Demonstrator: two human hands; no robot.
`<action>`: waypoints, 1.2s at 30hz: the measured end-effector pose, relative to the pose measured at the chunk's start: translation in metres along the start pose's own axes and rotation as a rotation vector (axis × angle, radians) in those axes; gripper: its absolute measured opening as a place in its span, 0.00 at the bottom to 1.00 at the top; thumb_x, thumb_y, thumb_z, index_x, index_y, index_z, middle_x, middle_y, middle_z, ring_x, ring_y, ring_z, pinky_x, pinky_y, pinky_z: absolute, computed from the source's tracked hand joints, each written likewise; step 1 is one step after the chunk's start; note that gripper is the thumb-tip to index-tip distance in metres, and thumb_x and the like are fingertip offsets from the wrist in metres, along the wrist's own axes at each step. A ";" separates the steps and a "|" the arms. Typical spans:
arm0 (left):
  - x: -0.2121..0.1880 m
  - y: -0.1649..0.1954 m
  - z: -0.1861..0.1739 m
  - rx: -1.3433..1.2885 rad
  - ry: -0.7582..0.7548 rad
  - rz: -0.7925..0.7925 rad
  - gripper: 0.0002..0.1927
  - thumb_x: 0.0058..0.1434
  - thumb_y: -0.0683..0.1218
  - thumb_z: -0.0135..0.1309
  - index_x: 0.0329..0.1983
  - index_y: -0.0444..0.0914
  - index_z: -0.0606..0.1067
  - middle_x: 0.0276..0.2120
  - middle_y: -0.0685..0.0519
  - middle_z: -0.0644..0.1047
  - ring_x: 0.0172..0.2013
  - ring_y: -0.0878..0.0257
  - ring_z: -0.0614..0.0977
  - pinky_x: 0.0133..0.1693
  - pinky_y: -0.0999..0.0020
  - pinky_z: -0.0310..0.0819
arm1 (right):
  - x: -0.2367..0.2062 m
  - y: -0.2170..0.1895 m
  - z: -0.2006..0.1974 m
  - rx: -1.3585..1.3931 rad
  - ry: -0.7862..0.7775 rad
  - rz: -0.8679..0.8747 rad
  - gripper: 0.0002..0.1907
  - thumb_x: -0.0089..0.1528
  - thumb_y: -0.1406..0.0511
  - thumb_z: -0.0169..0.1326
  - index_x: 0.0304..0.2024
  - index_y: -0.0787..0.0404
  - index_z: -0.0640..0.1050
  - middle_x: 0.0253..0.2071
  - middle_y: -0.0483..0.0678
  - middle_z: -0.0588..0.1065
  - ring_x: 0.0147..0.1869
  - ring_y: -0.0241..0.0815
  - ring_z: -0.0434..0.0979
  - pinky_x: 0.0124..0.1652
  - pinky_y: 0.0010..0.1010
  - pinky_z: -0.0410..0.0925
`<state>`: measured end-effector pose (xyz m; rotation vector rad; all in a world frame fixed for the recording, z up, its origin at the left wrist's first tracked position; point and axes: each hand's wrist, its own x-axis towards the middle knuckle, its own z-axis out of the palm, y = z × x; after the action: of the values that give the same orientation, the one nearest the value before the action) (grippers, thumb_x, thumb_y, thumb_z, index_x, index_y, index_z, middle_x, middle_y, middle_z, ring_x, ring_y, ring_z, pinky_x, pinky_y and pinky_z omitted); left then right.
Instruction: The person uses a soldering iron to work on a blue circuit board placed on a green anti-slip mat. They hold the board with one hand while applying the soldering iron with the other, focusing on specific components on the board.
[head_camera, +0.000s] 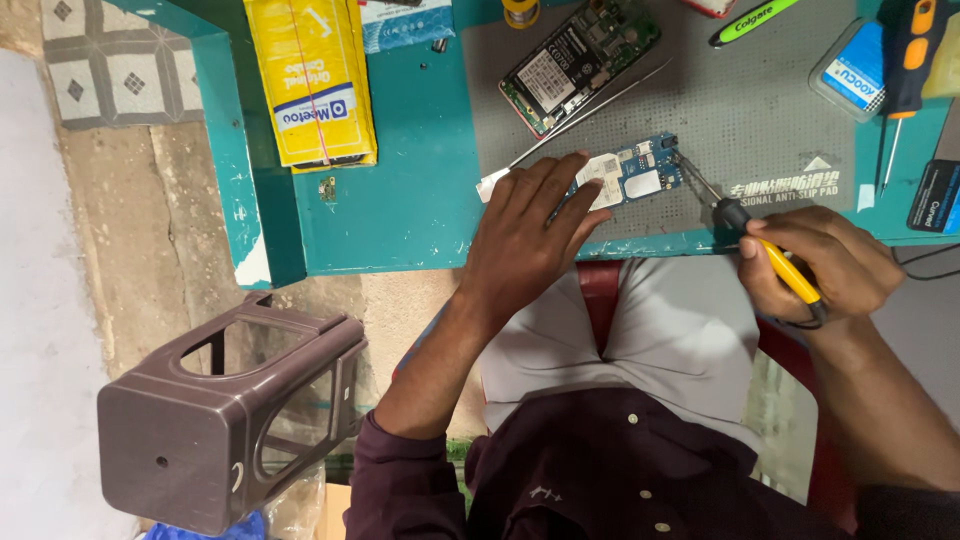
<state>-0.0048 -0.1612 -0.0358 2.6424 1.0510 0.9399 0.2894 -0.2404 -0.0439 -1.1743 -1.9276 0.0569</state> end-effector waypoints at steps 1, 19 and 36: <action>0.000 0.000 0.000 -0.003 0.000 0.001 0.19 0.66 0.51 0.66 0.52 0.35 0.78 0.59 0.45 0.75 0.58 0.51 0.77 0.54 0.56 0.72 | -0.001 0.001 0.000 -0.005 -0.004 0.003 0.07 0.65 0.73 0.64 0.39 0.73 0.78 0.35 0.60 0.79 0.33 0.50 0.83 0.32 0.31 0.75; -0.002 -0.001 0.002 0.027 0.005 0.018 0.19 0.68 0.52 0.66 0.53 0.35 0.79 0.59 0.46 0.75 0.58 0.52 0.77 0.54 0.57 0.72 | -0.019 0.014 -0.005 -0.018 0.019 -0.046 0.14 0.69 0.67 0.64 0.36 0.72 0.76 0.28 0.57 0.78 0.27 0.47 0.79 0.28 0.31 0.72; -0.002 -0.001 0.002 0.040 -0.002 0.022 0.19 0.68 0.52 0.66 0.53 0.35 0.78 0.60 0.46 0.75 0.58 0.52 0.76 0.55 0.56 0.72 | -0.024 0.021 -0.005 -0.013 0.025 -0.100 0.13 0.68 0.67 0.63 0.34 0.71 0.77 0.25 0.56 0.76 0.28 0.48 0.79 0.26 0.32 0.72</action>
<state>-0.0054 -0.1616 -0.0390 2.6917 1.0531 0.9293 0.3124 -0.2482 -0.0654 -1.0803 -1.9641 -0.0242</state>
